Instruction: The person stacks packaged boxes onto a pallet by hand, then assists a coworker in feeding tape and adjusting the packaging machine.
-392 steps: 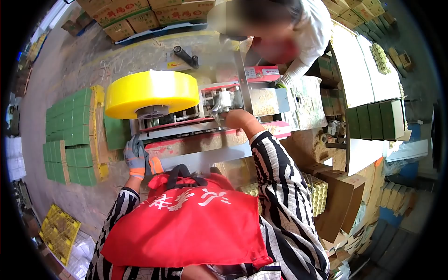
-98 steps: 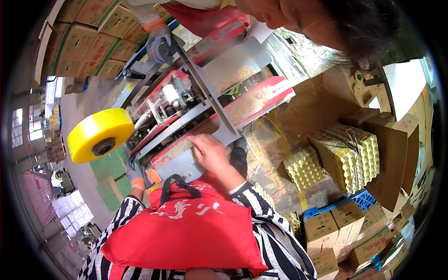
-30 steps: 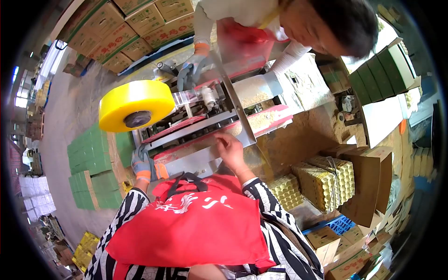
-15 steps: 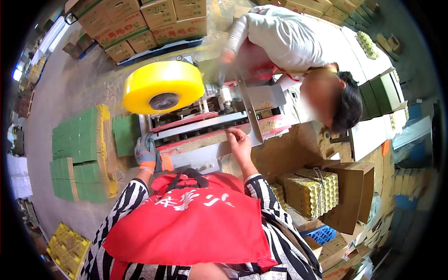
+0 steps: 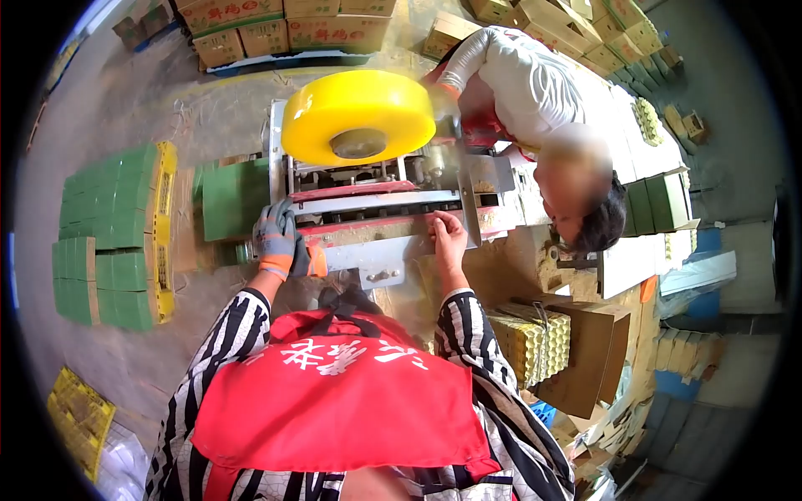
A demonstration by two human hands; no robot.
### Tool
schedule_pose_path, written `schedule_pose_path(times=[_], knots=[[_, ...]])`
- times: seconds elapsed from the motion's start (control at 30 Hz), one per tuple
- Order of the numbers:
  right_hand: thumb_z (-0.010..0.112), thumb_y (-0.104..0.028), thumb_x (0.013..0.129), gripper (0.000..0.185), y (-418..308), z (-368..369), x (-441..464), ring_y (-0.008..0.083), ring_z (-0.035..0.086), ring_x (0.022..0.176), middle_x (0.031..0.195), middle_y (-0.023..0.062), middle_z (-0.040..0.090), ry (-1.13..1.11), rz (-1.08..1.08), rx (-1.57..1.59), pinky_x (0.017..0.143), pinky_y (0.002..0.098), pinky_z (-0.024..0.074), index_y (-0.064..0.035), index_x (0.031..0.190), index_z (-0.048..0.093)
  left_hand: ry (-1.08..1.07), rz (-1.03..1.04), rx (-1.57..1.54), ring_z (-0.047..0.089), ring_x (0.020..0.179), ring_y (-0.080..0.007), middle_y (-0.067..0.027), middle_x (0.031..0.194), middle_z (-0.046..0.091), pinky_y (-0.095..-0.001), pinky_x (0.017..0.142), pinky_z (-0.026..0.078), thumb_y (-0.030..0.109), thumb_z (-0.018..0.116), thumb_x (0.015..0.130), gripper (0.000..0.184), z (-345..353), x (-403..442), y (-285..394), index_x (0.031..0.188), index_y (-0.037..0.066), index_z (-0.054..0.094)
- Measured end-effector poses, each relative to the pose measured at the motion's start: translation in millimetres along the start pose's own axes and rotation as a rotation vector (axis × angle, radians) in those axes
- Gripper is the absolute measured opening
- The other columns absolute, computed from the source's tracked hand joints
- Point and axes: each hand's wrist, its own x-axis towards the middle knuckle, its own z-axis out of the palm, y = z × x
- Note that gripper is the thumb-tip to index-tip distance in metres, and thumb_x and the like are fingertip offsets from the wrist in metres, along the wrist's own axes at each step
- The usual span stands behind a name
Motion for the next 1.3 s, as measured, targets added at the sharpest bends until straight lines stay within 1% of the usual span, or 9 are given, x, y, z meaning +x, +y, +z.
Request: schedule_pose_path(times=[0.2,0.3,0.43,0.63,0.83,1.07,1.17,1.2,1.3], knots=[[0.062,-0.013,0.094,0.016,0.9,17.2,16.7,0.0054,0.056,0.067,0.083,-0.0009,0.066,0.082,-0.082,-0.122,0.058,0.0192,0.0446,-0.0031,0.106,0.067,0.006,-0.008,-0.015,0.06,0.096,-0.0361,-0.0129,0.107,0.062,-0.0441,0.087,0.049,0.017,0.061,0.086,0.03,-3.7,0.3,3.1,0.116,0.019,0.067],[0.062,-0.014,0.095,0.016,4.9,32.3,28.3,0.0057,0.056,0.067,0.083,-0.0001,0.066,0.13,0.029,0.049,0.058,0.0191,0.0446,-0.0032,0.106,0.067,0.072,0.027,0.045,0.06,0.096,-0.0363,-0.0129,0.105,0.062,-0.0439,0.087,0.049,0.017,0.062,0.085,0.03,1.9,-2.2,-0.2,0.115,0.019,0.067],[0.062,-0.014,0.095,0.018,29.8,45.1,39.7,0.0057,0.057,0.069,0.085,0.0003,0.066,0.173,-0.101,-0.085,0.06,0.0186,0.0449,-0.0032,0.108,0.065,0.033,0.005,0.045,0.06,0.096,-0.0364,-0.0132,0.104,0.063,-0.044,0.086,0.049,0.017,0.062,0.085,0.03,1.4,-0.3,-2.7,0.115,0.019,0.067],[0.06,-0.011,0.095,0.021,-18.0,56.5,13.7,0.0049,0.054,0.067,0.084,0.0011,0.065,0.105,-0.062,-0.069,0.06,0.0186,0.0439,-0.0015,0.114,0.063,0.021,0.035,0.046,0.06,0.095,-0.0363,-0.0141,0.105,0.063,-0.0442,0.087,0.048,0.017,0.062,0.085,0.03,3.7,-0.1,-6.6,0.115,0.017,0.066],[0.058,-0.011,0.094,0.022,-36.3,68.6,-28.4,0.0054,0.055,0.066,0.088,0.0019,0.068,-0.075,-0.01,-0.094,0.059,0.0208,0.0447,-0.0041,0.114,0.064,-0.01,0.021,-0.017,0.06,0.098,-0.0364,-0.0147,0.107,0.062,-0.0449,0.088,0.048,0.016,0.062,0.085,0.032,4.4,2.1,-8.7,0.117,0.018,0.066],[0.061,-0.012,0.094,0.026,-70.7,88.9,-113.5,0.0071,0.058,0.07,0.089,0.0032,0.068,-0.456,0.224,-0.046,0.064,0.022,0.0475,-0.003,0.117,0.063,0.01,0.034,-0.09,0.062,0.094,-0.0357,-0.016,0.109,0.063,-0.0403,0.086,0.05,0.013,0.058,0.09,0.029,4.8,-0.4,-16.2,0.117,0.015,0.066],[0.063,-0.016,0.093,0.03,-60.1,85.8,-131.8,0.0104,0.062,0.077,0.091,0.0046,0.069,-0.574,0.112,-0.199,0.071,0.0258,0.0514,-0.0031,0.121,0.062,-0.046,-0.011,-0.469,0.064,0.093,-0.0262,-0.0122,0.108,0.065,-0.0348,0.083,0.05,0.01,0.055,0.094,0.027,6.8,2.1,-28.3,0.12,0.008,0.063],[0.063,-0.017,0.093,0.035,-61.0,85.6,-137.7,0.0131,0.063,0.084,0.098,0.0063,0.069,-0.581,0.101,-0.154,0.079,0.0282,0.0525,-0.0046,0.126,0.059,-0.04,-0.08,-0.66,0.061,0.091,-0.0152,-0.0054,0.105,0.066,-0.0289,0.082,0.049,0.008,0.054,0.096,0.027,-8.7,-1.3,-5.0,0.121,0.003,0.061],[0.065,-0.018,0.092,0.046,-91.4,85.7,-156.3,0.0134,0.063,0.094,0.116,0.0109,0.065,-0.584,0.037,-0.167,0.083,0.0276,0.0518,-0.0059,0.135,0.051,-0.158,-0.254,-1.0,0.058,0.09,-0.0092,-0.0019,0.102,0.065,-0.0242,0.08,0.048,0.009,0.057,0.096,0.027,-33.7,-10.7,22.6,0.122,0.005,0.062]])
